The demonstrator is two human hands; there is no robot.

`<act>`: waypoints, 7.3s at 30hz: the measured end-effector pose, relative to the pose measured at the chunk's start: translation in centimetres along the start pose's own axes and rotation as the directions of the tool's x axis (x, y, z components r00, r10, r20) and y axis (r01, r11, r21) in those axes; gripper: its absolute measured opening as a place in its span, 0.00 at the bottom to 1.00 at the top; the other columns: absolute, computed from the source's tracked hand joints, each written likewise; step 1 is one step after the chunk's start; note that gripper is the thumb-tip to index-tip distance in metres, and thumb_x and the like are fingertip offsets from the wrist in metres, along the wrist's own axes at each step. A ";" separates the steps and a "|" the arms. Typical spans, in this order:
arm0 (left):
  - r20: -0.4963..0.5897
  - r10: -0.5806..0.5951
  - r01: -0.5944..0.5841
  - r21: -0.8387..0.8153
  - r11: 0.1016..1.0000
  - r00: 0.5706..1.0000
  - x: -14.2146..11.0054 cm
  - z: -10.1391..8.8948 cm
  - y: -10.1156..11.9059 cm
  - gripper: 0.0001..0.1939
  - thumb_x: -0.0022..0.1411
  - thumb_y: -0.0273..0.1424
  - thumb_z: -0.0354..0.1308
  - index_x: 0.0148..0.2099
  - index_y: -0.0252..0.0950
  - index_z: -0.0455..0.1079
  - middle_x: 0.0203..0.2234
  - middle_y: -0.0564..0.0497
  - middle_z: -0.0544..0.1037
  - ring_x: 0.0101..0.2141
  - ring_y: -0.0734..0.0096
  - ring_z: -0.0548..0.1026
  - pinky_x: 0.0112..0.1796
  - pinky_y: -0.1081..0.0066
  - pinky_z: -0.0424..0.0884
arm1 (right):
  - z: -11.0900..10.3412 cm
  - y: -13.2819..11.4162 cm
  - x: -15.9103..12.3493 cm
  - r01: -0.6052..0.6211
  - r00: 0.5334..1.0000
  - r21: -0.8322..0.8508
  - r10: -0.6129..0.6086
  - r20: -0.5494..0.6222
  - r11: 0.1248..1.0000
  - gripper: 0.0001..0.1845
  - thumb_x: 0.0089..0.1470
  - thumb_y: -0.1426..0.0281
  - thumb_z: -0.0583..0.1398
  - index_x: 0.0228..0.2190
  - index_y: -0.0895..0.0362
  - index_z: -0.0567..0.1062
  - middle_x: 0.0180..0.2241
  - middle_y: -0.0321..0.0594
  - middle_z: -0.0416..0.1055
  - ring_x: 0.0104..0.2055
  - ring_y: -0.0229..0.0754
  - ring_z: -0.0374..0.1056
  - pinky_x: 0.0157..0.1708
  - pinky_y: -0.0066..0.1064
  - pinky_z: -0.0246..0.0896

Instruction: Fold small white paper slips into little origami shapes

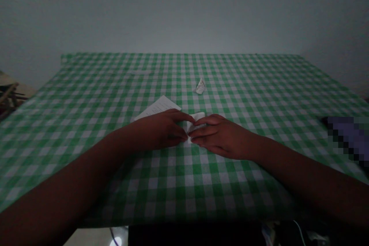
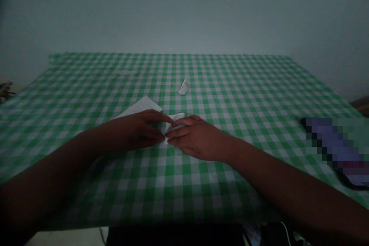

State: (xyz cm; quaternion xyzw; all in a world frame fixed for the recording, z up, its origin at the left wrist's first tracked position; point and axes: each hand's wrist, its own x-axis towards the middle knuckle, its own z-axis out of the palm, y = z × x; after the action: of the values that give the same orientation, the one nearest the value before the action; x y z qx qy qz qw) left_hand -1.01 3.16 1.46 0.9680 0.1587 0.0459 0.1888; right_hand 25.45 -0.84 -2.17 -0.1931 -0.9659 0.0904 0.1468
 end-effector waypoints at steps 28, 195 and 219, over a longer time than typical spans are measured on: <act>-0.126 -0.165 0.172 0.044 0.984 0.978 0.4 0.4 -0.8 0.08 0.67 0.27 0.54 0.44 0.33 0.74 0.44 0.44 0.74 0.45 0.64 0.73 0.49 0.63 0.71 | -0.3 -0.8 0.2 -0.069 0.998 0.034 0.069 0.011 0.997 0.17 0.64 0.69 0.55 0.53 0.54 0.75 0.56 0.40 0.73 0.64 0.50 0.59 0.60 0.49 0.54; -0.107 -0.332 0.342 0.093 0.935 0.937 0.5 0.7 0.4 0.27 0.62 0.45 0.61 0.59 0.37 0.67 0.52 0.43 0.68 0.51 0.56 0.67 0.54 0.56 0.65 | -0.4 -1.4 0.3 -0.151 0.989 -0.040 0.151 -0.004 0.988 0.25 0.64 0.63 0.56 0.59 0.62 0.68 0.61 0.54 0.64 0.66 0.53 0.56 0.64 0.51 0.54; -0.088 -0.362 0.370 0.102 0.923 0.928 0.6 0.8 0.8 0.30 0.60 0.47 0.61 0.59 0.38 0.66 0.53 0.43 0.67 0.51 0.54 0.66 0.54 0.54 0.64 | -0.2 -1.3 0.5 -0.151 0.988 -0.017 0.150 -0.043 0.988 0.22 0.64 0.67 0.56 0.57 0.61 0.70 0.60 0.54 0.67 0.64 0.53 0.59 0.62 0.52 0.58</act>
State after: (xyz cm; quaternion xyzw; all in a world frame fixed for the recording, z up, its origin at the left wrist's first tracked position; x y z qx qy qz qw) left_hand -0.07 2.37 1.06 0.9285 0.3455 0.0333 0.1317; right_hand 24.57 -1.79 -1.55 -0.2687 -0.9462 0.0876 0.1576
